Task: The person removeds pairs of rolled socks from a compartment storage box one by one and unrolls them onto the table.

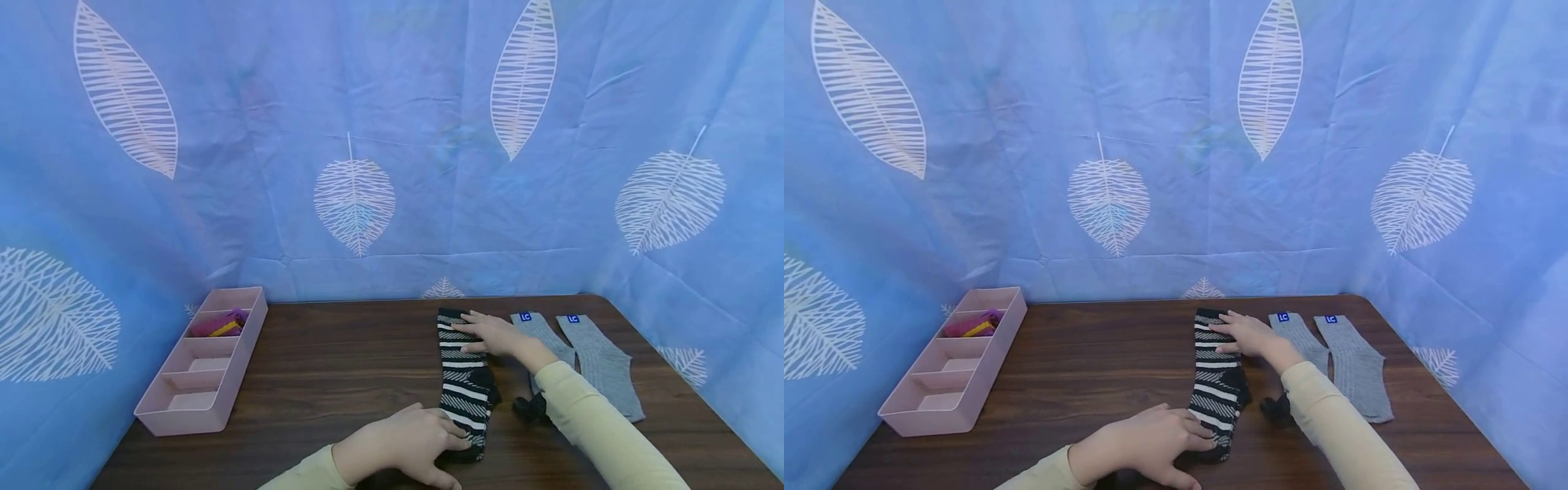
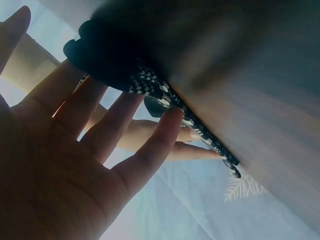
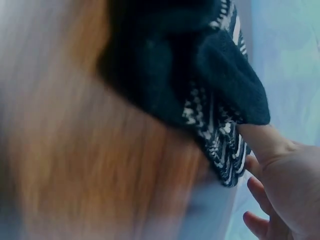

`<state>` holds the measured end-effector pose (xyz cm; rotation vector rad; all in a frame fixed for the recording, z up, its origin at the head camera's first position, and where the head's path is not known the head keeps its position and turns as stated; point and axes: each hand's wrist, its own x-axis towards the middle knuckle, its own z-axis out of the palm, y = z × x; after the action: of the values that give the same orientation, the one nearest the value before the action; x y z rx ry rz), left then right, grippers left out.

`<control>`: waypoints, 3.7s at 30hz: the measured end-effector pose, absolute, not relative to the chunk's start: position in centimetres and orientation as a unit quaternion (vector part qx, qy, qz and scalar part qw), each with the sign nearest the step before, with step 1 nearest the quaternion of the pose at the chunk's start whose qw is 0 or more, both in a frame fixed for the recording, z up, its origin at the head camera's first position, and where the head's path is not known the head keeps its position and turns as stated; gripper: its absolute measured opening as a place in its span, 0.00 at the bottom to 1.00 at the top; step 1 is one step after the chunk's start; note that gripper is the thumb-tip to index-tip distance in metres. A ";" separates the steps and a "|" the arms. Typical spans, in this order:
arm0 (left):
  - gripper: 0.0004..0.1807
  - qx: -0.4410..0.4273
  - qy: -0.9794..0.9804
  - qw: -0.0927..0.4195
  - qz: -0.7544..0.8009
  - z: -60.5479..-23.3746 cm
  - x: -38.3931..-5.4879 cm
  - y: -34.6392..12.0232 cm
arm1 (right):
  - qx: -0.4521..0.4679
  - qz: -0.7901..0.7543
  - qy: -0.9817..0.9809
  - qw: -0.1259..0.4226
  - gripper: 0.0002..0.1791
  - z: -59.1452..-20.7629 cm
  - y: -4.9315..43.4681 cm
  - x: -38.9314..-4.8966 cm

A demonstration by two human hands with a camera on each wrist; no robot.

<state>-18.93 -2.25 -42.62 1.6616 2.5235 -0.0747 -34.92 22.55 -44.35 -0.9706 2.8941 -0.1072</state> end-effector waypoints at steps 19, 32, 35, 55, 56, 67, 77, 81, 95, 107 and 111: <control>0.33 0.502 0.858 0.101 -0.043 -42.3 -20.2 3.9 | -0.251 0.000 0.967 0.036 0.38 -43.9 26.7 -36.6; 0.33 0.500 0.858 0.113 -0.030 -42.4 -20.5 4.7 | -0.213 0.005 0.975 0.066 0.40 -44.0 26.8 -37.1; 0.34 0.506 0.850 0.144 -0.019 -42.3 -20.6 4.3 | -0.215 0.001 0.974 0.074 0.40 -44.0 26.6 -37.0; 0.34 0.511 0.849 0.135 -0.022 -41.2 -20.2 3.3 | -0.239 -0.011 0.969 0.055 0.38 -44.2 26.9 -36.9; 0.34 0.511 0.849 0.132 -0.027 -41.1 -20.2 3.4 | -0.240 -0.013 0.969 0.052 0.38 -44.3 27.0 -36.9; 0.34 0.527 0.845 0.091 -0.024 -40.5 -19.7 3.1 | -0.237 -0.029 0.971 -0.013 0.44 -43.6 27.2 -36.3; 0.33 0.514 0.854 0.053 -0.057 -39.2 -18.4 2.3 | -0.252 -0.017 0.966 -0.051 0.47 -41.0 26.2 -36.0; 0.33 0.511 0.856 0.049 -0.061 -38.8 -17.9 1.5 | -0.257 -0.018 0.965 -0.054 0.47 -40.3 25.4 -35.8; 0.33 0.506 0.860 0.050 -0.050 -39.3 -17.0 -2.0 | -0.296 -0.021 0.954 -0.051 0.47 -40.9 21.2 -36.0; 0.31 0.501 0.862 0.061 -0.050 -40.3 -16.8 -3.2 | -0.288 -0.003 0.958 0.001 0.48 -42.6 19.1 -36.6; 0.30 0.484 0.870 0.086 -0.047 -40.3 -16.9 -3.2 | -0.285 -0.004 0.958 0.011 0.48 -43.0 18.6 -36.7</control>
<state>-16.92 -3.20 -40.32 1.4425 2.5926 -0.1387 -36.67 18.60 -42.98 -0.8885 2.9896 -0.0138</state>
